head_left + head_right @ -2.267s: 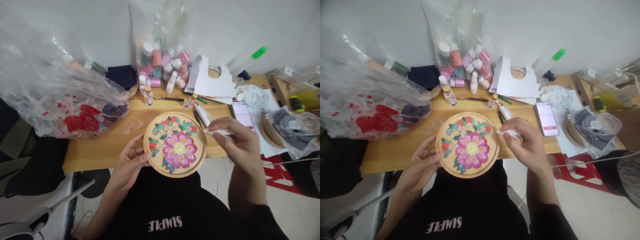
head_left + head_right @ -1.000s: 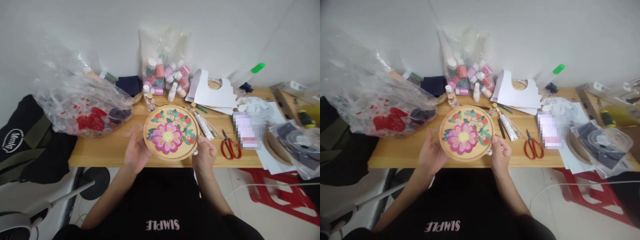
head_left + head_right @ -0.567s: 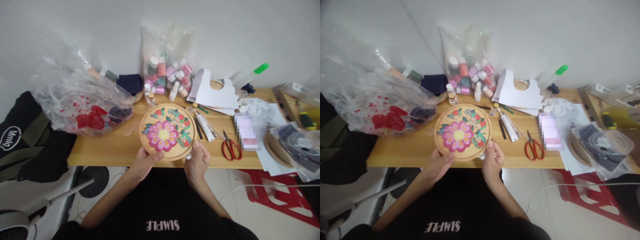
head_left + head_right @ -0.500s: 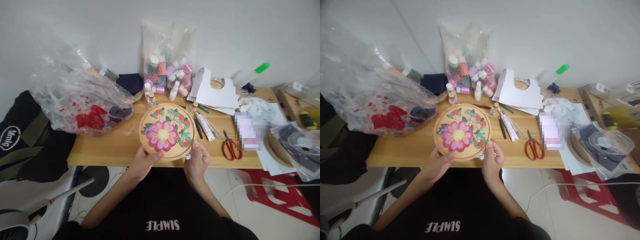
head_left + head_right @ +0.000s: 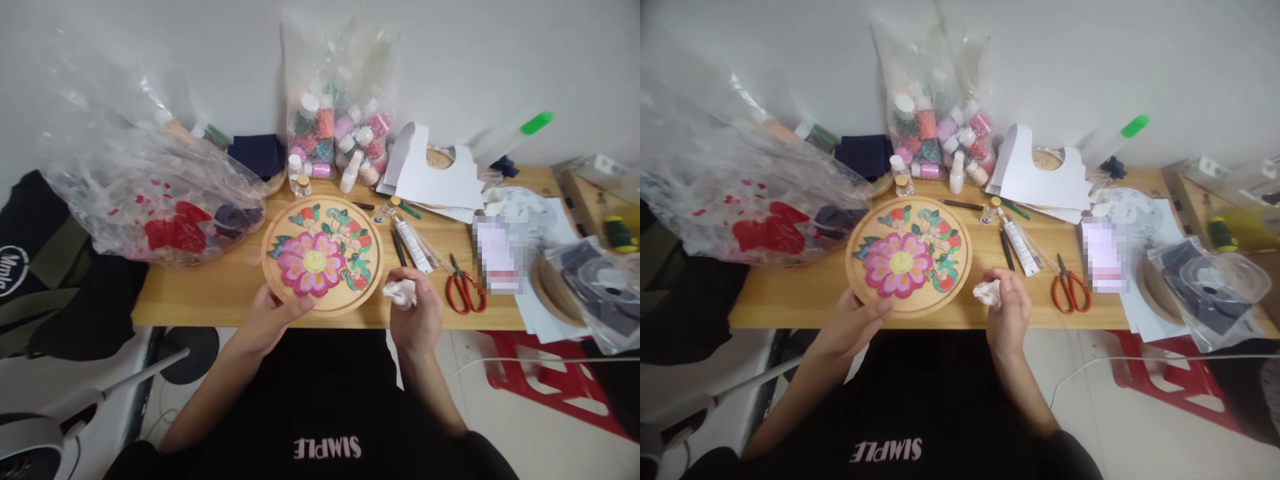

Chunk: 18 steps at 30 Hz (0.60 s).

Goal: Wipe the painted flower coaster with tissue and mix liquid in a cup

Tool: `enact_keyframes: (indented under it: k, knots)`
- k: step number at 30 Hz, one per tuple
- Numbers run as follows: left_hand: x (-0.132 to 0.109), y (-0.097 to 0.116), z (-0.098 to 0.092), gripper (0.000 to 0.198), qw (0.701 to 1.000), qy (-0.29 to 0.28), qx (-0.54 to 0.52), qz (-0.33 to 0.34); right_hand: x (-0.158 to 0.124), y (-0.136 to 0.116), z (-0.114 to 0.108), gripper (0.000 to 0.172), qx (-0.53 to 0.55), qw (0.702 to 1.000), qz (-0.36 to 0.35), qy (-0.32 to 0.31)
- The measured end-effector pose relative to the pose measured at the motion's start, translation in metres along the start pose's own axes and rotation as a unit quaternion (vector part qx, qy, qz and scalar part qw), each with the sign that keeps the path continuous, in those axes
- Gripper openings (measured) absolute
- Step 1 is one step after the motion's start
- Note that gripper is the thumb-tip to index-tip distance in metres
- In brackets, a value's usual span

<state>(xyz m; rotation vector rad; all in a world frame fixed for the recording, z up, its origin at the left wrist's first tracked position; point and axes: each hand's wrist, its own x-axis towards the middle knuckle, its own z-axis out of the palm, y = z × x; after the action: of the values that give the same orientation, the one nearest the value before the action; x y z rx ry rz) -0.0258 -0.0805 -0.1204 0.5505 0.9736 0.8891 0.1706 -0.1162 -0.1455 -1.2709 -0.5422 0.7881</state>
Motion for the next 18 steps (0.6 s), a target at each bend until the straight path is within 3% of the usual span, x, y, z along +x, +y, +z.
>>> enact_keyframes:
  k: [3, 8, 18]
  knots:
    - [-0.002, 0.003, -0.003, 0.07, 1.0, -0.009, 0.0, 0.011, 0.008, -0.015, -0.008, 0.025, 0.001, 0.999, -0.007, -0.037]
    - [-0.006, 0.003, -0.007, 0.074, 0.999, -0.03, -0.017, 0.006, 0.01, -0.037, -0.015, 0.023, -0.084, 0.98, -0.1, -0.153]
    - [-0.011, 0.003, -0.012, 0.079, 0.999, -0.035, -0.001, 0.003, 0.015, -0.058, -0.008, 0.036, -0.214, 0.925, -0.253, -0.184]
